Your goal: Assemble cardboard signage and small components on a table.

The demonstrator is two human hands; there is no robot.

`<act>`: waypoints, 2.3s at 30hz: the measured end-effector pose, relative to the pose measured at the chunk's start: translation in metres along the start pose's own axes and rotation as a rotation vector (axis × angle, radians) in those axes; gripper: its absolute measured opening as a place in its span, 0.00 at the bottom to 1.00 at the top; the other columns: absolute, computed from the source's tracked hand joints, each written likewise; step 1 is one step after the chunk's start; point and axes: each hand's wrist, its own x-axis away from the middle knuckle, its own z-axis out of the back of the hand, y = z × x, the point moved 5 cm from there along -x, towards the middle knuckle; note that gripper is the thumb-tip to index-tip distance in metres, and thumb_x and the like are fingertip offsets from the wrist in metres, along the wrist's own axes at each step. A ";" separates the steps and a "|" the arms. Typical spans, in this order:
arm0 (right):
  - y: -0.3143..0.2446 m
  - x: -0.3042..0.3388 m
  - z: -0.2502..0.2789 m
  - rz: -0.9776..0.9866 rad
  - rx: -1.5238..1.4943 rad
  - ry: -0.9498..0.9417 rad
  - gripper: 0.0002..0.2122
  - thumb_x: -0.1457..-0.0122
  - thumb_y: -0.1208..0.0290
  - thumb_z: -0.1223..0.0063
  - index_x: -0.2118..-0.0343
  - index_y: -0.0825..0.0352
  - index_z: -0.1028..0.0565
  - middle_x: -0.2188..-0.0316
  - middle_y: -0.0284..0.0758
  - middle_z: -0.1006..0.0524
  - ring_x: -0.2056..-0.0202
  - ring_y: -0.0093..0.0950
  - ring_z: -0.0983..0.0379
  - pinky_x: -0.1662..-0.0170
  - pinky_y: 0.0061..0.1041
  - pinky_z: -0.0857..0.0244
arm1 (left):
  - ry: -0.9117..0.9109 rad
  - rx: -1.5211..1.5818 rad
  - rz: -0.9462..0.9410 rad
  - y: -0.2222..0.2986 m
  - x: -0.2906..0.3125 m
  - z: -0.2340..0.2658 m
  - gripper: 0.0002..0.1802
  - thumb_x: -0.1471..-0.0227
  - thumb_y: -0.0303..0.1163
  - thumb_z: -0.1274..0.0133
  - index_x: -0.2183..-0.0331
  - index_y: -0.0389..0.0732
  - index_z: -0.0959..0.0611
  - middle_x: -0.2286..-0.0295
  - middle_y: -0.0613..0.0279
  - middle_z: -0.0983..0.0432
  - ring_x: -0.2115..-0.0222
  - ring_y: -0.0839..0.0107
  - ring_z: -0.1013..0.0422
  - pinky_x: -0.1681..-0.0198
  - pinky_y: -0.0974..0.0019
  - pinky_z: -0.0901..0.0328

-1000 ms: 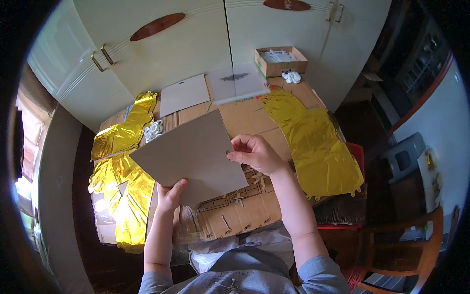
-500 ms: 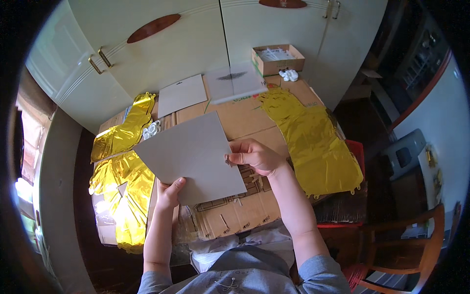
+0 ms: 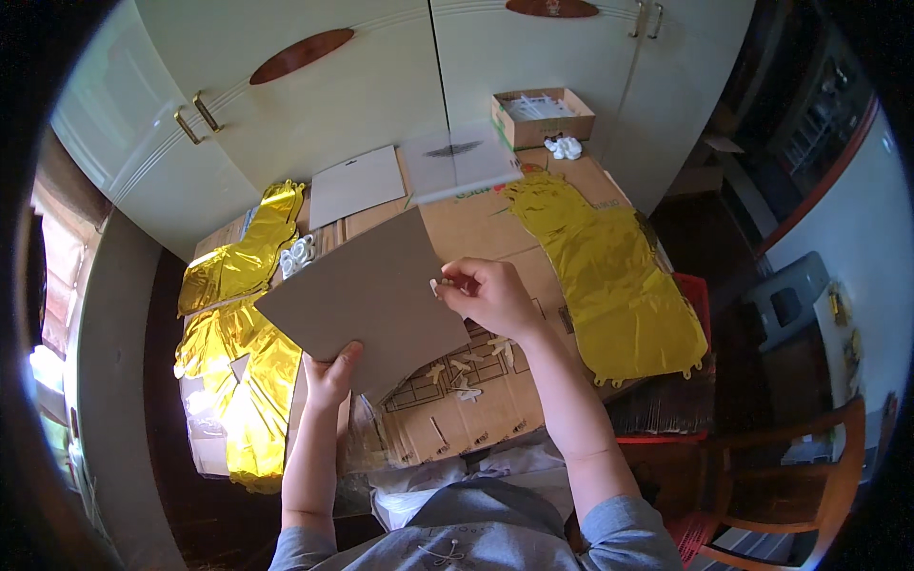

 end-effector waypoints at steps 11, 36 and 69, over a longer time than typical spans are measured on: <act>-0.019 0.002 0.008 0.266 0.120 0.093 0.01 0.54 0.82 0.47 0.77 0.72 0.27 0.78 0.30 0.26 0.76 0.13 0.32 0.73 0.13 0.38 | 0.071 0.000 0.027 -0.001 0.000 0.001 0.05 0.57 0.21 0.48 0.72 0.33 0.23 0.75 0.68 0.28 0.74 0.82 0.34 0.70 0.78 0.39; 0.003 0.002 -0.005 -0.061 -0.429 -0.220 0.07 0.51 0.79 0.54 0.68 0.70 0.28 0.74 0.26 0.28 0.73 0.12 0.36 0.69 0.11 0.41 | 0.040 0.244 0.217 -0.007 -0.001 0.002 0.09 0.56 0.25 0.47 0.69 0.33 0.25 0.74 0.63 0.27 0.74 0.77 0.31 0.70 0.73 0.36; 0.018 0.005 0.005 -0.105 0.163 -0.324 0.08 0.49 0.70 0.53 0.75 0.71 0.25 0.80 0.29 0.25 0.78 0.18 0.32 0.71 0.17 0.38 | 0.046 0.317 0.269 -0.010 0.003 0.006 0.14 0.58 0.26 0.46 0.66 0.34 0.27 0.71 0.61 0.28 0.71 0.73 0.31 0.67 0.70 0.35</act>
